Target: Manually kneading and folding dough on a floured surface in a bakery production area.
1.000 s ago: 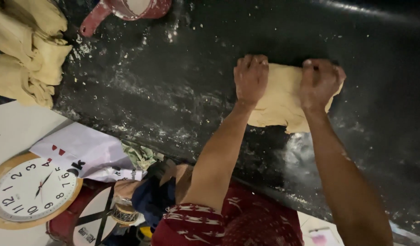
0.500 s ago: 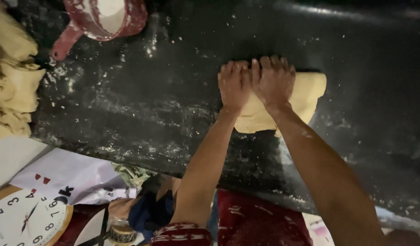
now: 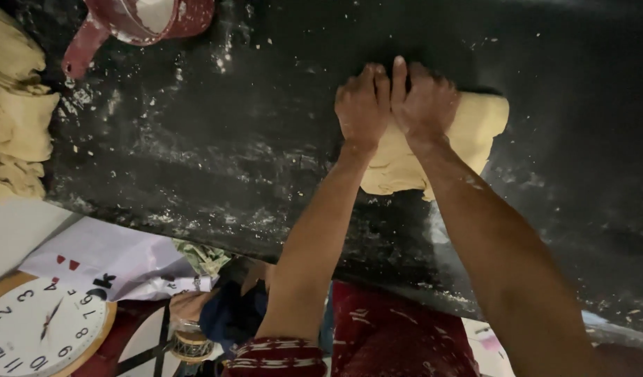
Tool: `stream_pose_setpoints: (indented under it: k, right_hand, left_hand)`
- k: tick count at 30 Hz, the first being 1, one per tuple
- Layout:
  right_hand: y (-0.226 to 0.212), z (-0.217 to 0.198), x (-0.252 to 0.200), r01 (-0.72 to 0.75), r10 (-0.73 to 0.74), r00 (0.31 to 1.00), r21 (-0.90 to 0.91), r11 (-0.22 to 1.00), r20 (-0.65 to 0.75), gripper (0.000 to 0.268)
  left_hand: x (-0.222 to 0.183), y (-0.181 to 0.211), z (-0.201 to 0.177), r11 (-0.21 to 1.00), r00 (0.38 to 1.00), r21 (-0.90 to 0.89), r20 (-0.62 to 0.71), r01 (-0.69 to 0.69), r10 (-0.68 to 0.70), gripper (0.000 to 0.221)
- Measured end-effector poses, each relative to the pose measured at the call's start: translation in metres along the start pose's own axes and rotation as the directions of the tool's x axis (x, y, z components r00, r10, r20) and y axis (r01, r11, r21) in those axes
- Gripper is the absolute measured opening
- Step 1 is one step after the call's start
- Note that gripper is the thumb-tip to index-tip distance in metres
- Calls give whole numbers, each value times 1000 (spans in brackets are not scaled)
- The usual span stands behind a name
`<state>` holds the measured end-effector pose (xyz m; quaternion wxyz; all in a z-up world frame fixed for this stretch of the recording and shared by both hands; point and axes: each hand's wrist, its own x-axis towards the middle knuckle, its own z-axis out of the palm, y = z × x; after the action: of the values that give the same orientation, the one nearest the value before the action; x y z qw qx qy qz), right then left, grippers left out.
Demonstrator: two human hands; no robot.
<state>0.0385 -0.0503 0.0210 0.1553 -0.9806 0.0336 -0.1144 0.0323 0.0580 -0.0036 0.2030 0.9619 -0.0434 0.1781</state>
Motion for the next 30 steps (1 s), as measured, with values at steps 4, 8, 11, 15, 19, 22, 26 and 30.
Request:
stream_pose_setpoints:
  k: [4,8,11,15,19,22,26,30]
  right_hand:
    - [0,-9,-3,-13,20,997,88,996,-69,53]
    - [2,-19,-2,-28,41,998,299,954,-37,43]
    - [14,-26,2,-59,47,998,553,831,35,27]
    - [68,-25,-5,145,-167,986,463,874,7,14]
    - [100,-19,-18,127,-128,992,52,991,5,29]
    - [92,-26,-14,68,-68,998,29,997,18,41]
    - [92,-25,-11,46,-45,994,-17,999,100,43]
    - [92,-26,-3,40,-35,983,-22,999,178,54]
  left_hand:
    - [21,12,-24,987,984,40,-80,-159,161,25]
    - [35,13,-31,951,928,57,-208,-305,310,14]
    - [25,2,-15,984,983,-82,-107,-155,146,15]
    - [21,0,-11,987,1000,-162,29,12,-7,23]
    - [23,-2,-10,983,999,-177,18,-42,46,31]
    - [25,-5,-10,985,996,-172,81,-13,27,21]
    - [23,-6,-10,982,995,-184,88,-33,50,23]
    - [30,0,-14,965,975,-146,16,-218,223,20]
